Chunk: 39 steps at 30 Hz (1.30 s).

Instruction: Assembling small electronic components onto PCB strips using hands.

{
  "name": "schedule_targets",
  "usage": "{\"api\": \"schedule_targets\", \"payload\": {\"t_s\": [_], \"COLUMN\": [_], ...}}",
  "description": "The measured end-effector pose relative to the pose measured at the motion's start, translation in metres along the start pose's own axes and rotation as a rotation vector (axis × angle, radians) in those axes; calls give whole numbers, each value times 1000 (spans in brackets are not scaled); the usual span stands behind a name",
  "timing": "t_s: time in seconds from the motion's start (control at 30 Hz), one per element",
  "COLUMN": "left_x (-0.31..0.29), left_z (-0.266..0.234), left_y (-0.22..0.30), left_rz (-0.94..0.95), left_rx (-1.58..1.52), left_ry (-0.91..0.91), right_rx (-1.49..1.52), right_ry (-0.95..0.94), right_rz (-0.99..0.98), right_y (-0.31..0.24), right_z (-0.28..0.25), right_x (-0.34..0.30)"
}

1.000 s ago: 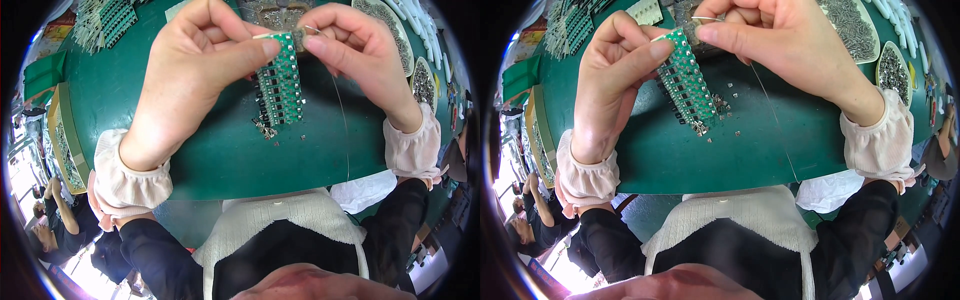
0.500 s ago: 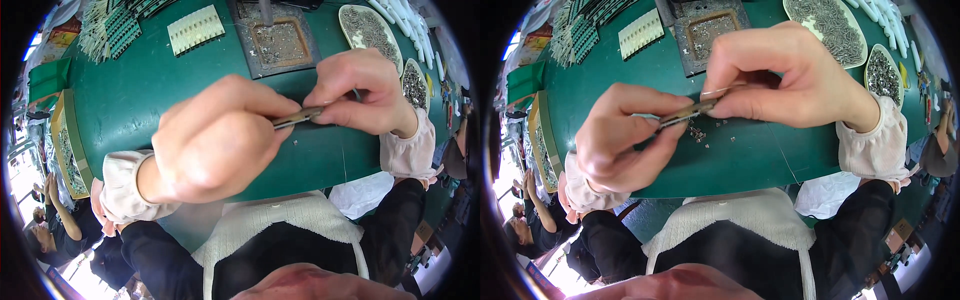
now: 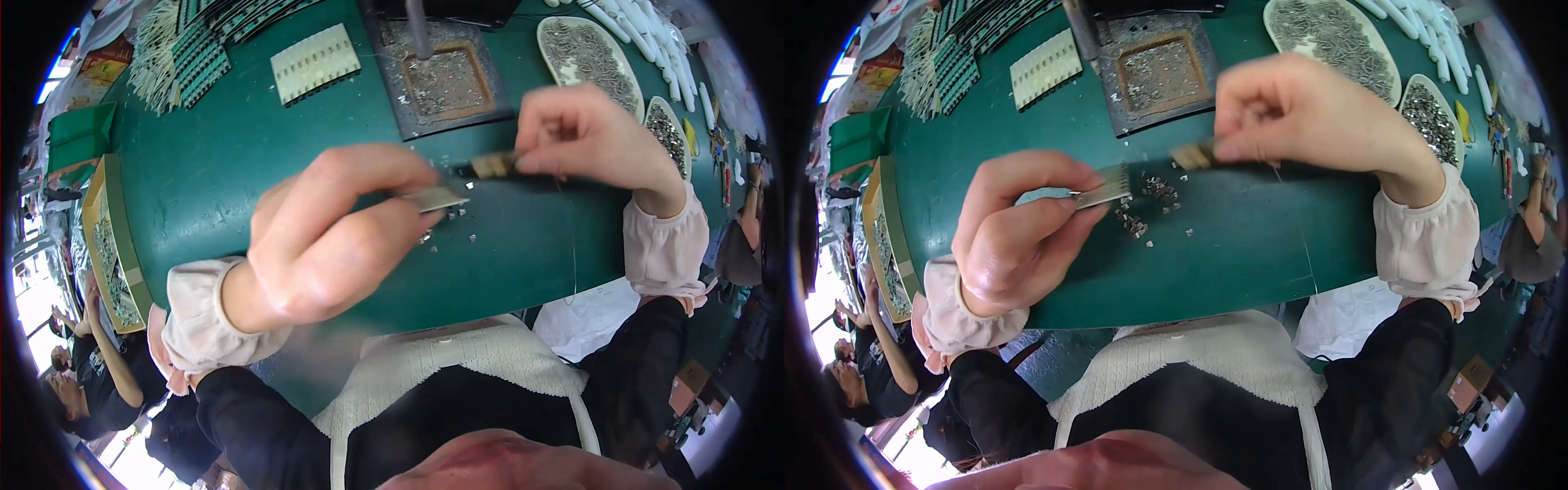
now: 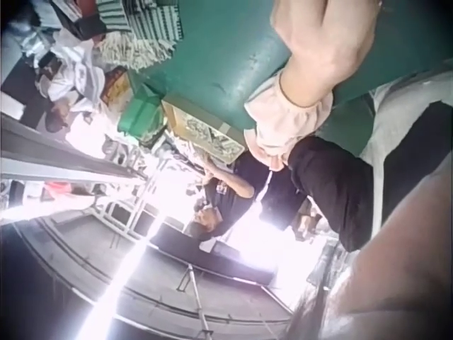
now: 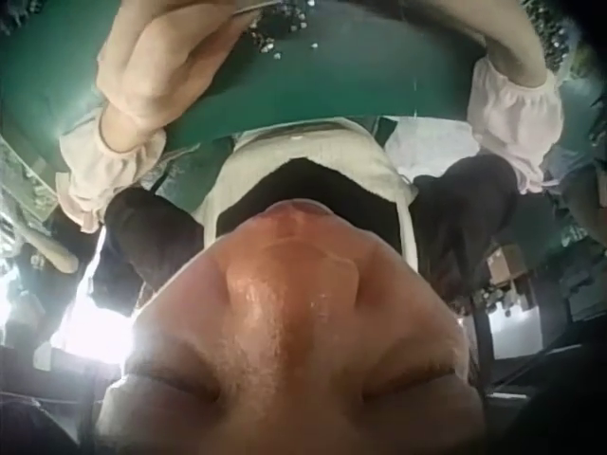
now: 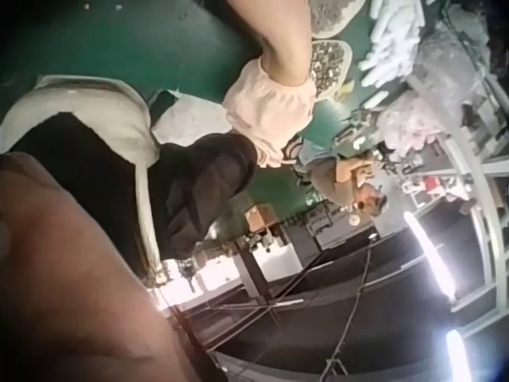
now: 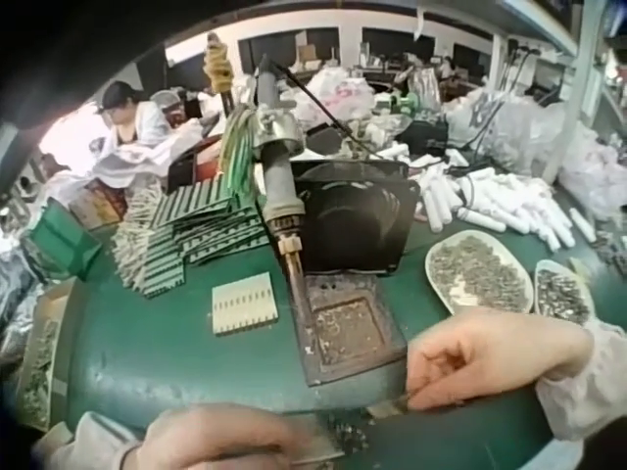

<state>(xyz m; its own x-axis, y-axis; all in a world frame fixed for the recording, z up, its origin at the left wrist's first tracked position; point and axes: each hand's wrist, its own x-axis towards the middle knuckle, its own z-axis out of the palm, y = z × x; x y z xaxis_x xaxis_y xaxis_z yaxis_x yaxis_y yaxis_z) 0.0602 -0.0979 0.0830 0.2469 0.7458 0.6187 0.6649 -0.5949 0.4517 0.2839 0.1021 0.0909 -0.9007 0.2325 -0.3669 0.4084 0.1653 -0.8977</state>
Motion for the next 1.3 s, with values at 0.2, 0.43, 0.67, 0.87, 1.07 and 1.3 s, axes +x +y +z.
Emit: {"api": "schedule_targets", "payload": {"t_s": [0.2, 0.43, 0.67, 0.87, 1.07, 1.3], "left_x": [-15, -16, -15, -18, -4, 5], "left_z": [3, -10, -16, -13, -8, -1], "left_y": [-11, -13, -12, -15, -9, -5], "left_rz": [-83, -161, -214, -250, -237, -199], "left_rx": [61, 120, 306, 292, 156, 88], "left_ry": [26, -227, -389, -429, -386, -447], "right_rx": [-629, -1087, -1094, -1066, -1093, -1064], "right_ry": [291, 814, 747, 817, 793, 687], "right_rz": [-55, 21, -110, -80, -76, -144], "right_y": [9, 44, 59, 38, 39, 40], "right_z": [-16, -43, -62, -57, -56, -39], "right_x": [-19, -10, -6, -10, -15, -3]}}
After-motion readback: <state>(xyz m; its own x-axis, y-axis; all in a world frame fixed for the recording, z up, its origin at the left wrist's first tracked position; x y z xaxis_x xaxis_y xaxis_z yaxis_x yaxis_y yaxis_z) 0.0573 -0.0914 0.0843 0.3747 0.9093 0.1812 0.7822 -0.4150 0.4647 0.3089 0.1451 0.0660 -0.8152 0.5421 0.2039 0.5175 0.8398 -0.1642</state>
